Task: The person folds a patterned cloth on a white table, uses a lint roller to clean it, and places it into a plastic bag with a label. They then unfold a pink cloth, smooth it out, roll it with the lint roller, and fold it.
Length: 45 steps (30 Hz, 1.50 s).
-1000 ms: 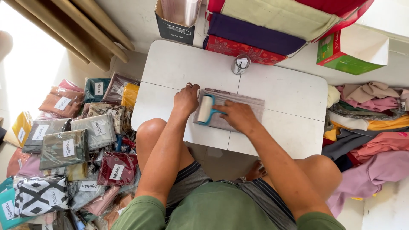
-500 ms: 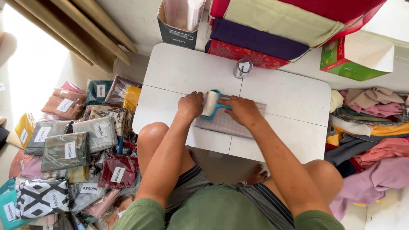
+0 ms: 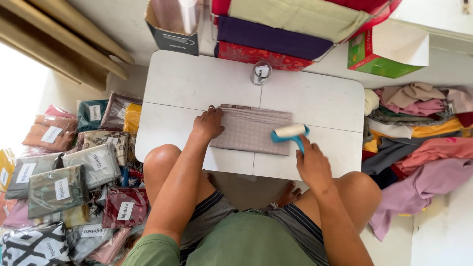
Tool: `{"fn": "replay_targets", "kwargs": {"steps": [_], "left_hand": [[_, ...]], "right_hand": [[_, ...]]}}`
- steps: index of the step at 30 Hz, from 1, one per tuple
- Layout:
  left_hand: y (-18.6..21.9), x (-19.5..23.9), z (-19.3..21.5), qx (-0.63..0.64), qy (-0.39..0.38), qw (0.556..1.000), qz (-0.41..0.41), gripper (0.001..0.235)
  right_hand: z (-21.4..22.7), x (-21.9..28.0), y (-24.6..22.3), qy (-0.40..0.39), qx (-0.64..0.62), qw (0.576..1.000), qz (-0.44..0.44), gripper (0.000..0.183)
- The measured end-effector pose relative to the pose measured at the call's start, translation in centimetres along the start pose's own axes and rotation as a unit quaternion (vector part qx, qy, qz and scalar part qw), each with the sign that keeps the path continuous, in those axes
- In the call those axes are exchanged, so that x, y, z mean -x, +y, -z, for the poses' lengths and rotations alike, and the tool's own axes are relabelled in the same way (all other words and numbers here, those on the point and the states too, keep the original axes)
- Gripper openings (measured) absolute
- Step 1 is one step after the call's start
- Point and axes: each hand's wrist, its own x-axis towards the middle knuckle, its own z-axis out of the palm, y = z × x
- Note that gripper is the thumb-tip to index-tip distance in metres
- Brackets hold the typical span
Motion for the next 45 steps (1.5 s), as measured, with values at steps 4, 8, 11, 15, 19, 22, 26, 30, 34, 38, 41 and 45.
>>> {"fn": "replay_targets", "kwargs": {"steps": [4, 8, 11, 15, 19, 22, 26, 30, 34, 38, 41, 45], "left_hand": [[0.8, 0.1, 0.2, -0.011, -0.006, 1.0, 0.008, 0.051], [1.4, 0.4, 0.8, -0.002, -0.013, 1.0, 0.017, 0.053], [1.3, 0.4, 0.3, 0.003, -0.007, 1.0, 0.016, 0.055], [0.0, -0.8, -1.2, -0.001, -0.011, 1.0, 0.022, 0.072], [0.5, 0.1, -0.3, 0.002, -0.011, 1.0, 0.024, 0.074], [0.8, 0.8, 0.1, 0.001, -0.023, 0.999, 0.035, 0.076], [0.1, 0.4, -0.3, 0.001, -0.007, 1.0, 0.028, 0.055], [0.1, 1.3, 0.5, -0.018, 0.035, 0.999, 0.018, 0.03], [-0.7, 1.0, 0.3, -0.004, 0.096, 0.995, 0.011, 0.024], [-0.5, 0.7, 0.3, 0.017, 0.127, 0.992, 0.006, 0.022], [-0.1, 0.5, 0.6, 0.031, 0.135, 0.99, 0.001, 0.024], [-0.7, -0.3, 0.1, 0.032, 0.142, 0.989, -0.003, 0.027]], "right_hand": [[-3.7, -1.3, 0.5, 0.009, 0.017, 0.999, -0.038, 0.049], [-3.4, -5.4, -0.2, 0.075, -0.002, 0.997, -0.007, 0.048], [-3.2, -5.7, 0.4, 0.069, -0.001, 0.998, 0.002, 0.047], [-3.0, -0.9, 1.0, 0.005, 0.04, 0.999, -0.005, 0.049], [-2.6, 3.3, 2.9, -0.041, 0.034, 0.998, -0.021, 0.049], [-0.5, 3.5, 4.0, -0.097, 0.085, 0.992, 0.003, 0.051], [5.8, 2.9, 0.9, -0.089, 0.115, 0.984, 0.1, 0.049], [6.0, -0.1, -1.0, -0.114, 0.151, 0.96, 0.207, 0.044], [0.7, -4.5, -4.0, -0.113, 0.146, 0.948, 0.26, 0.05], [-4.2, -6.3, -9.6, -0.081, 0.106, 0.949, 0.286, 0.051], [-4.3, -5.7, -12.3, -0.081, 0.055, 0.948, 0.304, 0.049], [-2.8, -4.6, -10.1, -0.087, 0.02, 0.954, 0.286, 0.052]]}}
